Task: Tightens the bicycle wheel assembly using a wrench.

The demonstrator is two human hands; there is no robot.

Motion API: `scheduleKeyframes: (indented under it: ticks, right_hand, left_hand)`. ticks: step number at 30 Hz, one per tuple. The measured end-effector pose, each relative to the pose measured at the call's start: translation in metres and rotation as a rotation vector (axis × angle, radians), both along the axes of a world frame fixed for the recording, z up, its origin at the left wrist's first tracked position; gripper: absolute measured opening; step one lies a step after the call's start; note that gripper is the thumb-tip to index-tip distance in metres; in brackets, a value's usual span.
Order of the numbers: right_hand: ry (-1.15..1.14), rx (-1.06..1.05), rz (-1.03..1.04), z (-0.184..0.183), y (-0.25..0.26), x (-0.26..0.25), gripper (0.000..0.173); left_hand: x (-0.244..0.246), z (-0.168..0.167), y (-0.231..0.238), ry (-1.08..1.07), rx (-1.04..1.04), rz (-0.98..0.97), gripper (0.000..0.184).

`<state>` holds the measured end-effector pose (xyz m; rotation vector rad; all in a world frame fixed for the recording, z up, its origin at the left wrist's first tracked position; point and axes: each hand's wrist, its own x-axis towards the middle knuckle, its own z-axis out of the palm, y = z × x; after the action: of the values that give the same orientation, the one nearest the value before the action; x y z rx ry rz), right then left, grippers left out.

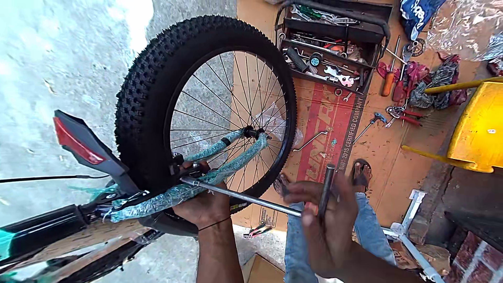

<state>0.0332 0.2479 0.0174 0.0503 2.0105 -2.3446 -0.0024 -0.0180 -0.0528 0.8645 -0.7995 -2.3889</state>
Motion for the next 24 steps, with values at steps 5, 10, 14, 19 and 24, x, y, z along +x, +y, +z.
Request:
scheduleKeyframes:
  ticks: [5, 10, 14, 19, 24]
  right_hand:
    - [0.342, 0.271, 0.702, -0.004, 0.050, -0.018, 0.093]
    - [0.390, 1.050, 0.455, -0.008, 0.059, -0.025, 0.105]
    - [0.665, 1.162, 0.374, -0.028, 0.053, -0.013, 0.089]
    - [0.962, 1.022, 0.580, -0.030, 0.052, -0.050, 0.034]
    - [1.010, 1.125, 0.980, -0.012, 0.049, -0.091, 0.026]
  left_hand:
    - [-0.002, -0.004, 0.001, 0.093, -0.038, -0.059, 0.062]
    - [-0.003, -0.006, 0.003, 0.107, 0.019, -0.046, 0.069]
    - [0.002, -0.004, 0.000, 0.114, 0.034, -0.082, 0.068]
    - [-0.001, -0.002, -0.004, 0.080, -0.046, -0.136, 0.070]
    - [-0.003, -0.015, -0.009, 0.133, -0.185, -0.185, 0.075]
